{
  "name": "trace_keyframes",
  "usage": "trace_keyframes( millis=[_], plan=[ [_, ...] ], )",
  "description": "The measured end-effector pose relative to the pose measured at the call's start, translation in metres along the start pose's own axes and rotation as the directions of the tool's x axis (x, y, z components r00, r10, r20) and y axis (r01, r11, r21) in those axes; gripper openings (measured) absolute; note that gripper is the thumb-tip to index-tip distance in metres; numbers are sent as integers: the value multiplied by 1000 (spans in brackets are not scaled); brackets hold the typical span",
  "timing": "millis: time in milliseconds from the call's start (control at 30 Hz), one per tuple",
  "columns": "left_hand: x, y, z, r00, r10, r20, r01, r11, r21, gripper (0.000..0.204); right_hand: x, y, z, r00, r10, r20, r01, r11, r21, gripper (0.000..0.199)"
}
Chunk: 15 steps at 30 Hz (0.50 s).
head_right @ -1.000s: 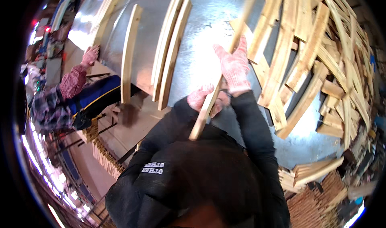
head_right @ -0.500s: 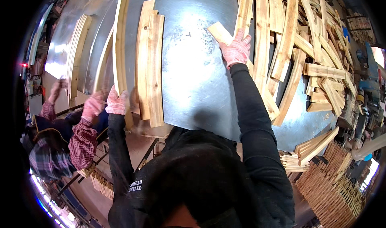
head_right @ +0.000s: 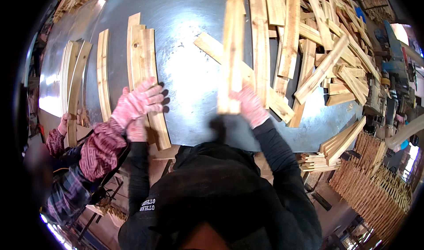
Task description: The person sorts wooden planks on a metal table, picking them up from a disorganized pile and arranging them into neat stacks. They handle the wood by hand, repeatedly moving pieces from one side of the table to another to create organized piles.
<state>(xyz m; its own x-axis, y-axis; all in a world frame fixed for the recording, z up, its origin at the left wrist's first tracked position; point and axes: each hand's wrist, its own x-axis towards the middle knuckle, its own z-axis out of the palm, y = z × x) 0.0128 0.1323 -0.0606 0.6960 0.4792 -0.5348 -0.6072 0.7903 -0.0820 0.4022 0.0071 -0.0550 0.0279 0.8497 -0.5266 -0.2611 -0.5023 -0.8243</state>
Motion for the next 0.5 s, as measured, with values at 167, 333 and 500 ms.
trace_keyframes(
  millis=[167, 333, 500],
  plan=[
    [65, -136, -65, 866, 485, -123, -296, 695, 655, 51, -9, 9, 9, 871, -438, -221, 36, 505, -862, 81],
    [118, -198, 39, 693, 655, 301, 548, -750, 370, 119, 36, -1, -66, 801, -365, -474, -311, 423, -851, 99],
    [136, -210, 19, 716, 697, 43, 532, -585, 612, 96, -14, -10, -85, 831, -332, -447, -302, 407, -862, 96]
  ],
)
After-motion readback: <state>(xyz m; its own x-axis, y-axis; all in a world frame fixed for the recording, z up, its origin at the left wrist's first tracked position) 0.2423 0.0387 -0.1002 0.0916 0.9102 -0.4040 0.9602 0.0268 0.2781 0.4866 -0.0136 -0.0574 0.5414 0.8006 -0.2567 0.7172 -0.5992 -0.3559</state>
